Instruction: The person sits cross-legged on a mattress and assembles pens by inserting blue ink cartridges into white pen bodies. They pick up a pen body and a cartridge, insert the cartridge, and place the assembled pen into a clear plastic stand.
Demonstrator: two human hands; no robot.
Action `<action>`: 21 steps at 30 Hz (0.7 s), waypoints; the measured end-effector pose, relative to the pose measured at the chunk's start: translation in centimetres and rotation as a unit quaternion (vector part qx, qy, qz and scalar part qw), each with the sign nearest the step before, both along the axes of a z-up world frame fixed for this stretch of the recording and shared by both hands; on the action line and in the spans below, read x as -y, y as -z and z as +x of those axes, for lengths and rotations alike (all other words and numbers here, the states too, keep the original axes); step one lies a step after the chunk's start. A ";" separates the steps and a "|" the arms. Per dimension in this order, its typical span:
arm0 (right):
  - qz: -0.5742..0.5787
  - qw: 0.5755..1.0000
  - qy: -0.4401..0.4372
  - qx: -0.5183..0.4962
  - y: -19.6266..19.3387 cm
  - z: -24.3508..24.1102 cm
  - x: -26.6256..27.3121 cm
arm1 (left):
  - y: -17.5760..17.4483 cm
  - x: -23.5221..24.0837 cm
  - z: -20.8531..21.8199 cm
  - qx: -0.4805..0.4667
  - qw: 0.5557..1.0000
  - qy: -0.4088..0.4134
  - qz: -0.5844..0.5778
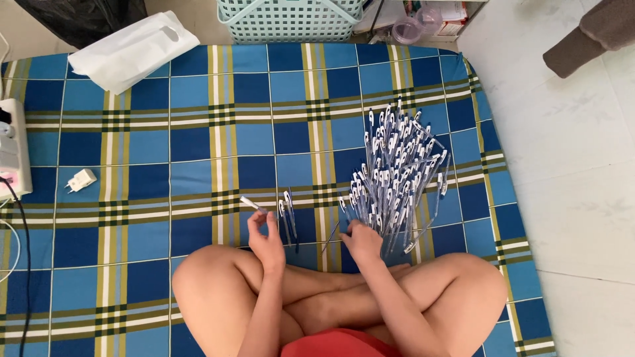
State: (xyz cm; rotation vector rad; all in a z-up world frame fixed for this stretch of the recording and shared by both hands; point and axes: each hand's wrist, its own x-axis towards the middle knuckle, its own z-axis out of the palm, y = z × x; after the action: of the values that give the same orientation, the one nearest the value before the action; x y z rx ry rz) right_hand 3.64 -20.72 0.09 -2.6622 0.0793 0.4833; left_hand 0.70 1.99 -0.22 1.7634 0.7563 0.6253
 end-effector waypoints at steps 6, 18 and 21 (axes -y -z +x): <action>0.012 1.000 0.024 0.002 -1.1 -0.2 0.0 | -1.1 1.3 0.0 -0.027 0.997 0.074 -0.018; 0.130 0.988 0.076 0.039 -0.6 1.1 1.3 | 2.8 3.6 -1.5 -0.094 0.900 0.366 0.219; 0.311 0.938 0.151 0.037 -2.8 1.3 1.0 | 2.3 3.2 -1.6 -0.083 0.895 0.353 0.261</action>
State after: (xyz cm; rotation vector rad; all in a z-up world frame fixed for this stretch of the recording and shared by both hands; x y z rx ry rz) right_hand 4.95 -21.75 2.94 -1.9967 0.2616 0.2500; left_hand -0.90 -1.26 -2.47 2.4199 -0.0047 0.1749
